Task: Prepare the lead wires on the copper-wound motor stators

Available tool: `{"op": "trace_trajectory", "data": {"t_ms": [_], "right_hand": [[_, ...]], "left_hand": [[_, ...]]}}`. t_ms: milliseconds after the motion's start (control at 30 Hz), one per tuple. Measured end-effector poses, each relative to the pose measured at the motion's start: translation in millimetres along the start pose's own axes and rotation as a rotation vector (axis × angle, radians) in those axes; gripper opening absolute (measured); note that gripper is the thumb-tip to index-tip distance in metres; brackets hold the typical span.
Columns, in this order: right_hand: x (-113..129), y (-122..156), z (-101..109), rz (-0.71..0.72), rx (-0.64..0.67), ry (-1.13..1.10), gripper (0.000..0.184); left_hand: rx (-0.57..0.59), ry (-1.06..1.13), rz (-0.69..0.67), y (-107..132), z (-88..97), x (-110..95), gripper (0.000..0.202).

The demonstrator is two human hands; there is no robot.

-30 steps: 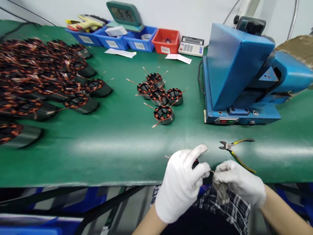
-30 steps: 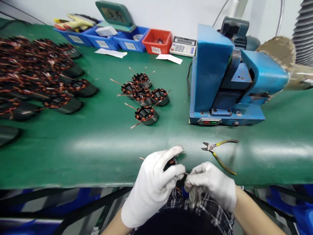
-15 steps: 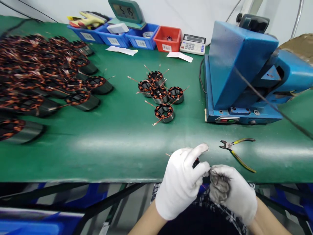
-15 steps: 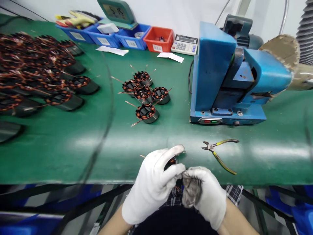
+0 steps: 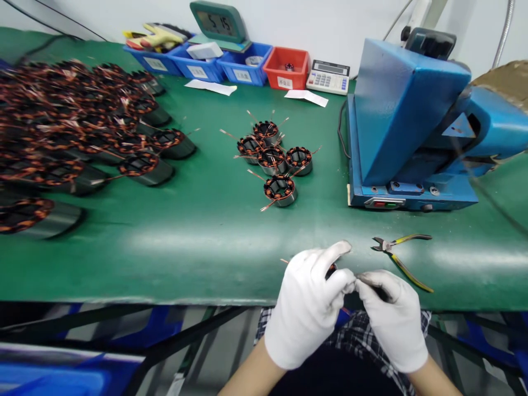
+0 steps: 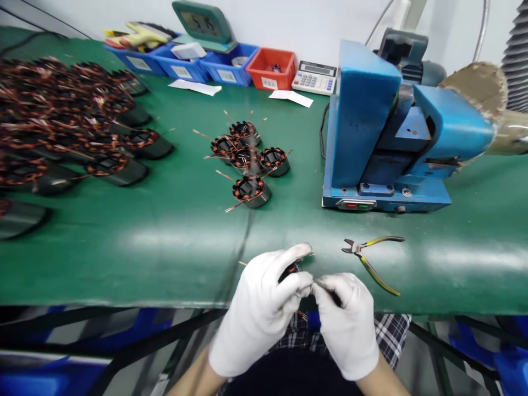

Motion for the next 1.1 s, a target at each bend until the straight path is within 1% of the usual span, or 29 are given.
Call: {"op": "trace_trajectory", "data": {"t_ms": [33,100,133,167,200,233,267,300,333,367,400,433,500,567,633,700,733,767,800,867,933,1000,1033,1100], "right_hand": [[-0.2,-1.9,4.7,-0.073,-0.093,0.043,0.007],[-1.3,-7.7,19.9,-0.203,-0.358,0.135,0.011],[-2.2,-11.1,28.0,-0.253,-0.442,0.164,0.014],[-3.3,-14.4,34.7,-0.305,-0.439,0.167,0.016],[-4.3,-17.4,38.9,-0.367,-0.342,0.131,0.018],[-5.1,-19.5,40.0,-0.443,-0.168,0.059,0.020],[-4.9,-20.5,38.2,-0.524,0.029,-0.040,0.021],[-3.6,-20.4,33.9,-0.593,0.199,-0.149,0.023],[-1.4,-19.8,27.9,-0.636,0.325,-0.244,0.025],[1.5,-19.1,20.8,-0.652,0.407,-0.315,0.027],[4.4,-18.5,13.2,-0.648,0.461,-0.359,0.026],[6.9,-18.1,6.1,-0.640,0.494,-0.380,0.021],[9.3,-18.0,-3.6,-0.659,0.511,-0.393,0.006],[7.4,-18.5,-4.5,-0.721,0.457,-0.426,0.015],[3.0,-18.8,1.9,-0.770,0.326,-0.523,0.020],[-1.5,-17.9,10.6,-0.778,0.160,-0.599,0.021],[-3.0,-16.8,13.6,-0.781,0.101,-0.610,0.021],[-3.8,-15.5,15.0,-0.786,0.077,-0.601,0.022],[-3.8,-13.9,14.5,-0.794,0.086,-0.580,0.025],[-2.3,-11.3,9.0,-0.799,0.158,-0.536,0.029],[0.5,-10.6,0.8,-0.756,0.215,-0.473,0.024],[3.8,-11.9,-6.7,-0.688,0.234,-0.400,0.012],[5.4,-13.0,-9.5,-0.666,0.234,-0.371,0.010],[8.4,-14.7,-12.9,-0.669,0.218,-0.342,0.015]], "left_hand": [[0.005,-0.018,0.007,0.0,-1.2,-1.5,0.021],[-0.019,-0.069,0.058,1.2,-2.7,-5.8,0.020],[-0.049,-0.094,0.100,2.6,-2.4,-8.4,0.018],[-0.087,-0.111,0.145,4.5,-1.1,-11.1,0.015],[-0.122,-0.117,0.182,6.7,1.0,-13.7,0.014],[-0.137,-0.114,0.202,9.0,3.8,-15.9,0.020],[-0.118,-0.105,0.195,11.2,6.9,-17.6,0.028],[-0.069,-0.099,0.165,12.8,10.0,-18.5,0.035],[-0.002,-0.104,0.131,13.7,13.0,-18.4,0.041],[0.071,-0.121,0.102,13.8,15.5,-17.5,0.043],[0.146,-0.144,0.085,12.9,17.6,-16.1,0.045],[0.207,-0.170,0.081,11.3,19.3,-14.6,0.045],[0.291,-0.213,0.102,6.1,21.5,-12.6,0.042],[0.350,-0.246,0.136,0.5,22.3,-13.1,0.038],[0.379,-0.275,0.184,-3.8,21.6,-14.9,0.034],[0.373,-0.277,0.210,-6.2,19.1,-16.4,0.028],[0.359,-0.268,0.210,-6.9,17.1,-16.6,0.026],[0.343,-0.255,0.203,-7.2,14.9,-16.4,0.023],[0.328,-0.242,0.194,-7.4,12.7,-15.8,0.021],[0.301,-0.230,0.183,-7.3,9.2,-14.0,0.018],[0.284,-0.221,0.186,-7.4,8.1,-12.2,0.018],[0.280,-0.201,0.193,-7.8,8.9,-11.2,0.018],[0.289,-0.188,0.196,-8.1,9.5,-11.0,0.017],[0.314,-0.178,0.206,-8.7,10.3,-10.9,0.014]]}}
Point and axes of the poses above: each hand's wrist, its own y-axis away from the middle knuckle, its own z-axis out of the back of the hand, x = y × z, the point moved 1 cm from there along -y, towards the middle knuckle, and after that the axes turned 6 degrees about -x, right-handed, at the moved point
